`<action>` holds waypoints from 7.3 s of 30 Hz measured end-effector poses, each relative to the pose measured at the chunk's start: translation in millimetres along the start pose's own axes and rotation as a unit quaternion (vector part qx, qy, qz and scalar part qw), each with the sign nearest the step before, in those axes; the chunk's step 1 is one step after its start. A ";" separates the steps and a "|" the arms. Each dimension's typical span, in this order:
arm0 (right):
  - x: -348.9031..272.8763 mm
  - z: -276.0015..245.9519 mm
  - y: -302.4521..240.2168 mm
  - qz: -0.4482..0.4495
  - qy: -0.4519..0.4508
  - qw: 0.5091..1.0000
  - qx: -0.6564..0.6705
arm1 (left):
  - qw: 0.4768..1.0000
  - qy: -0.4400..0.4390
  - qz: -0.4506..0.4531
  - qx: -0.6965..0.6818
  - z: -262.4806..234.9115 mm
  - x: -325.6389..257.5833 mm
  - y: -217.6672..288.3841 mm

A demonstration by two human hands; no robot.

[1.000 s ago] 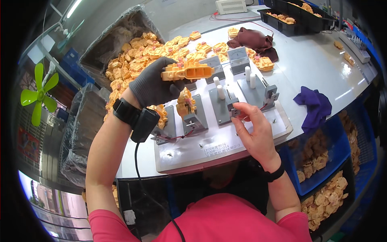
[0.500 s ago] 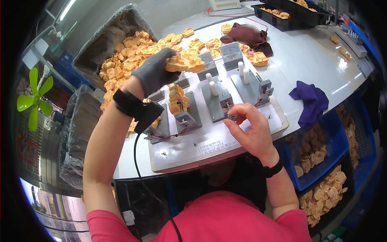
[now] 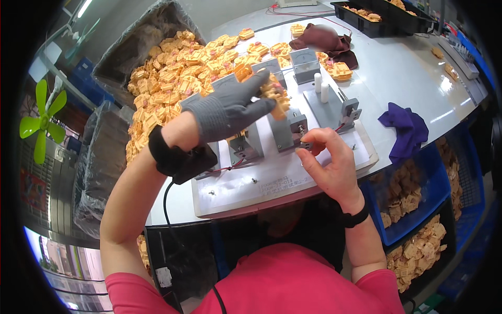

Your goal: The person repeatedly picks up yellow plastic mechanical components from a large bin and places them into a white testing jig with multiple slots. They use their hands to secure the parts into the jig, occasionally adjusting the placement or the jig's levers. The person handles the parts one at a time, moving them from the bin to the jig and then removing them to repeat the process.

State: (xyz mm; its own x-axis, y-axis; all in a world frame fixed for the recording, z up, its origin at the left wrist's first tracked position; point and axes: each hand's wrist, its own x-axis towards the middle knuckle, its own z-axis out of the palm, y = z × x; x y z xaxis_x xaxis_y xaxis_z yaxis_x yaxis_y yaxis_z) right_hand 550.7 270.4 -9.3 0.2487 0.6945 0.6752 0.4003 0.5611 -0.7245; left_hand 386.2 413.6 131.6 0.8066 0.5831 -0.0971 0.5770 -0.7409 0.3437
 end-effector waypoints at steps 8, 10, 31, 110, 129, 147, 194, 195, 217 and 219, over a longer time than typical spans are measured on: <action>-1.9 2.2 -2.3 0.016 -0.015 1.000 -0.007 | 0.989 -0.074 -0.062 0.111 9.5 8.4 31.8; -0.7 3.7 -1.8 0.010 0.010 1.000 -0.021 | 0.991 -0.031 -0.032 0.125 10.1 -7.1 26.6; -3.9 -14.4 -15.9 0.048 -0.192 0.951 -0.238 | 0.787 0.387 -0.262 -0.402 154.9 -210.7 -74.2; -0.6 -1.8 -23.0 0.125 -0.209 0.930 -0.275 | 0.883 0.408 -0.165 -0.161 158.9 -182.9 -57.9; -19.0 72.5 -39.6 0.003 -0.254 0.930 -0.264 | 0.870 0.426 -0.157 -0.192 160.2 -183.2 -60.8; -25.9 71.8 -37.0 0.008 -0.235 0.937 -0.259 | 0.872 0.432 -0.148 -0.179 161.7 -183.3 -64.8; -31.3 75.9 -42.5 -0.011 -0.201 0.941 -0.271 | 0.842 0.480 -0.157 -0.187 162.7 -182.9 -63.8; -31.8 76.2 -41.5 -0.012 -0.200 0.941 -0.273 | 0.843 0.480 -0.160 -0.184 163.3 -182.8 -63.8; -31.6 74.1 -43.1 -0.030 -0.188 0.951 -0.243 | 0.872 0.439 -0.141 -0.162 161.5 -183.2 -63.2; -31.0 74.7 -47.4 -0.030 -0.170 0.962 -0.212 | 0.876 0.433 -0.139 -0.160 160.8 -182.7 -63.3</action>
State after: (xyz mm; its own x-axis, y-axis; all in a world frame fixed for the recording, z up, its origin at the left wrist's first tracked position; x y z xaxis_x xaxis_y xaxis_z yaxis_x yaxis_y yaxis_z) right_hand 458.1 256.0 -6.2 -0.0593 0.8142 0.5775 0.7463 0.4204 -0.5161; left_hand 222.9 300.4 -22.7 0.1609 0.8634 0.4782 0.5594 -0.4789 0.6765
